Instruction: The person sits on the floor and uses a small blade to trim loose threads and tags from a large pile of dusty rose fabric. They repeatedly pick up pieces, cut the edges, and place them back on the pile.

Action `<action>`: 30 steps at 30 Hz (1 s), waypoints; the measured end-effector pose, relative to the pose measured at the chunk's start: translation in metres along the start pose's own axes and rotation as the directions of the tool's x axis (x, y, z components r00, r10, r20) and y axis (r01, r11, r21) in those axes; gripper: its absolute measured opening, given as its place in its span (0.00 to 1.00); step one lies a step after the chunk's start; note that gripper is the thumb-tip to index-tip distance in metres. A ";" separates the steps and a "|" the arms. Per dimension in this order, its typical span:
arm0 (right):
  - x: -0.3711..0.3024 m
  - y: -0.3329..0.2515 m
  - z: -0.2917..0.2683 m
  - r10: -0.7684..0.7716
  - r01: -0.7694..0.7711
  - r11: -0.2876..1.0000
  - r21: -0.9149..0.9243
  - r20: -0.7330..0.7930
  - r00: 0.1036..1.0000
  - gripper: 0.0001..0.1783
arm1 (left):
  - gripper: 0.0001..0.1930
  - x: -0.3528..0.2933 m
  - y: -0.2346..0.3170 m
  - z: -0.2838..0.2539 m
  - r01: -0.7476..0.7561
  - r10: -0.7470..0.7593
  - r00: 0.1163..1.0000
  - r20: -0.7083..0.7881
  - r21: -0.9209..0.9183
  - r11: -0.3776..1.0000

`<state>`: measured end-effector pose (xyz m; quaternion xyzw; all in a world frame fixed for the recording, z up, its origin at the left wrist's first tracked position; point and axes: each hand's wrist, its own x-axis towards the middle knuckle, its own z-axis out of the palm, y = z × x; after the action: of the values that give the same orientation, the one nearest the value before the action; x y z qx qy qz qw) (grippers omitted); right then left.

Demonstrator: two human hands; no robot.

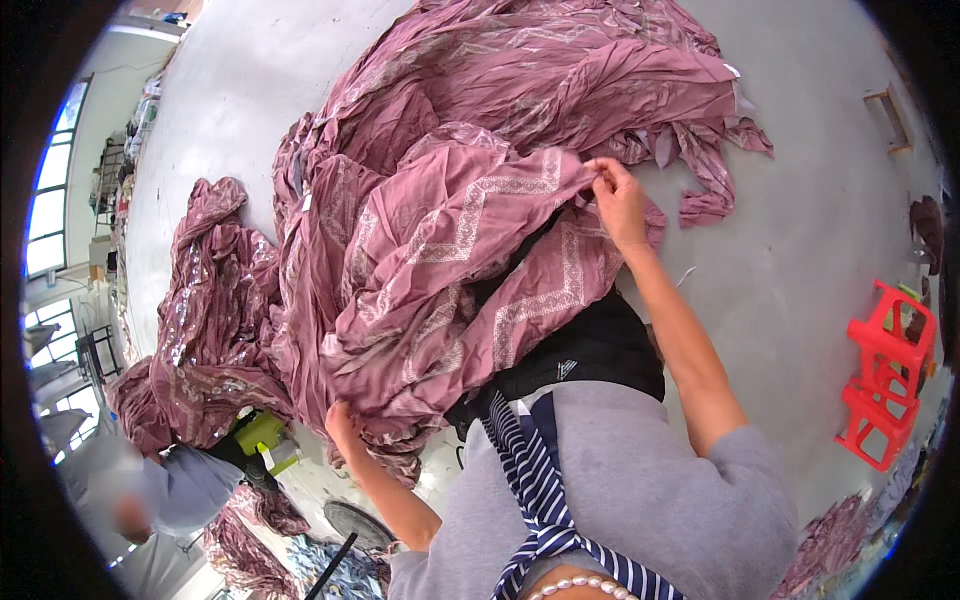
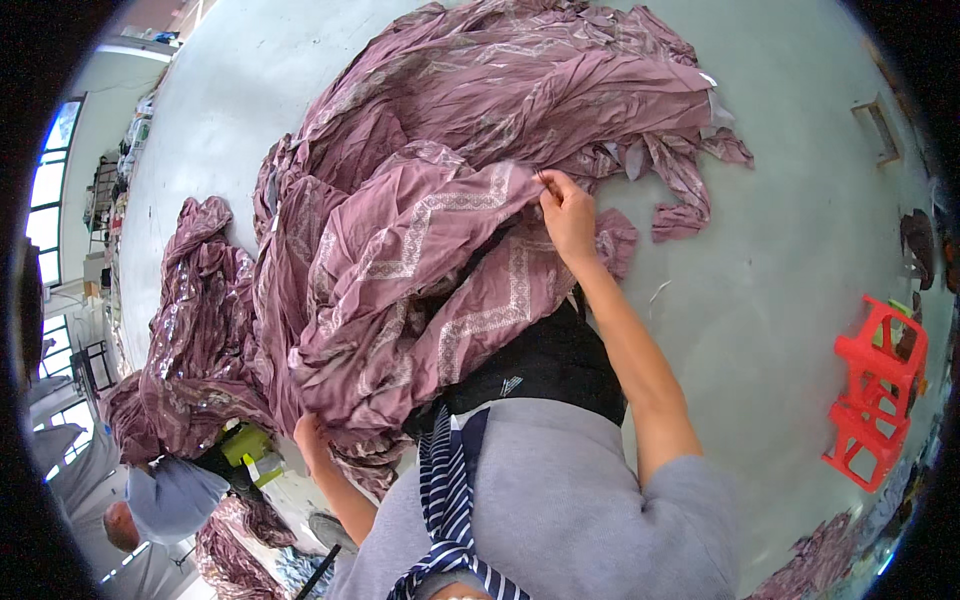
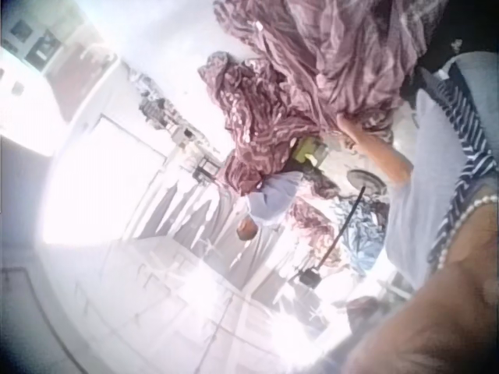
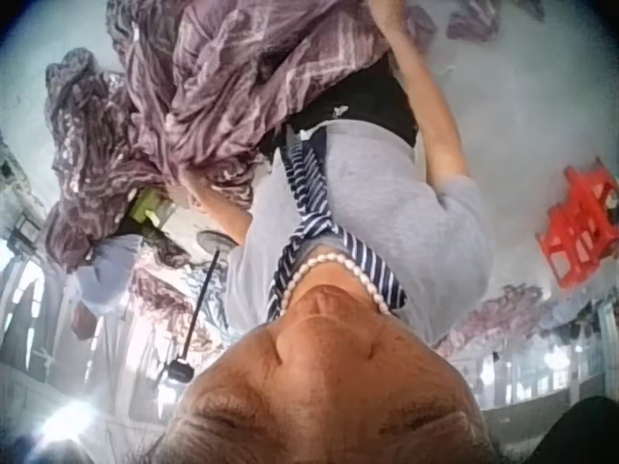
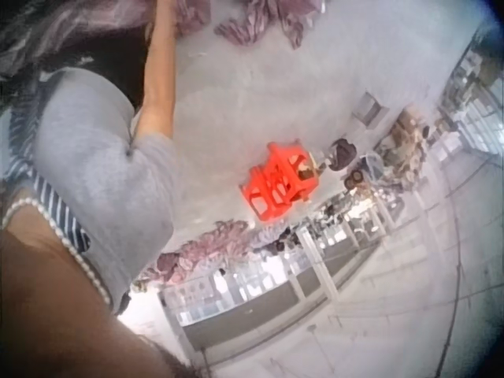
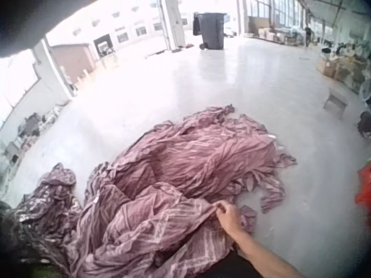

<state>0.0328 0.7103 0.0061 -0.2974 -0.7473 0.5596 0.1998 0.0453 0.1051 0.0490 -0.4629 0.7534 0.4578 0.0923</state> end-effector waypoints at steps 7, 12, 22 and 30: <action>-0.059 -0.110 -0.009 -0.638 0.727 0.665 -0.170 0.377 0.672 0.19 | 0.17 -0.117 0.119 0.122 -0.617 0.696 0.702 0.149 -0.363 0.699; -0.125 -0.103 0.013 -0.418 0.739 0.670 -0.072 0.786 0.455 0.17 | 0.22 -0.195 0.157 0.206 -0.490 0.582 0.427 0.692 -0.364 0.792; -0.137 -0.079 0.033 -0.475 0.742 0.664 -0.088 0.717 0.511 0.29 | 0.19 -0.207 0.157 0.227 -0.663 0.634 0.341 0.694 -0.301 0.686; -0.137 -0.078 0.028 -0.344 0.798 0.588 -0.129 0.854 0.391 0.22 | 0.22 -0.234 0.162 0.236 -0.869 0.516 0.176 0.838 -0.114 0.481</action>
<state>0.0997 0.5830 0.0766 0.2146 -0.9327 0.2881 -0.0320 -0.0195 0.4565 0.1454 0.2295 0.8257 0.4339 0.2780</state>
